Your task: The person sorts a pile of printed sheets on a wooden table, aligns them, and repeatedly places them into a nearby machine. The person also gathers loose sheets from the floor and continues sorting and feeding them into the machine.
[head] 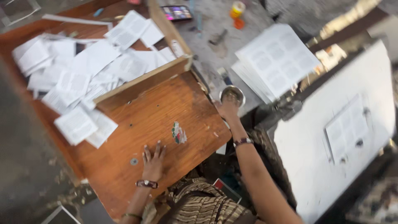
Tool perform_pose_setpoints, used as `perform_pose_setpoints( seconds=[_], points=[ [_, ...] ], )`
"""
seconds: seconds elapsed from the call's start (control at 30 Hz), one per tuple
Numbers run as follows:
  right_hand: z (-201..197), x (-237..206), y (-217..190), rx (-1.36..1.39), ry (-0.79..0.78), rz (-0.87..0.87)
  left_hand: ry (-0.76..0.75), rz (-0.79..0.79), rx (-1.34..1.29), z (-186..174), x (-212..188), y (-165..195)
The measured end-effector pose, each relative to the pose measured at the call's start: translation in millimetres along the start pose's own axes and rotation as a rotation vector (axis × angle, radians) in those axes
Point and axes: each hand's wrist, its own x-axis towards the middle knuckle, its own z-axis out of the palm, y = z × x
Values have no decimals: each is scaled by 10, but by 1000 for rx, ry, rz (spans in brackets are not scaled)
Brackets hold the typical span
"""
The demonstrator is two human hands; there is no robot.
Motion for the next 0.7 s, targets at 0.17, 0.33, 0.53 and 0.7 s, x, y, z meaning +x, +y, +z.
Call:
perform_pose_setpoints(
  seconds=[0.17, 0.33, 0.53, 0.7],
  points=[
    [-234, -349, -131, 184, 306, -124, 76, -79, -201, 167, 175, -32],
    [-334, -1325, -609, 695, 44, -235, 543, -120, -1457, 301, 917, 279],
    [-242, -2067, -1065, 912, 17, -741, 736, 655, -1738, -60, 967, 1163],
    [-373, -1655, -714, 1518, -8, 412, 438, 731, -1621, -610, -29, 1973]
  ],
)
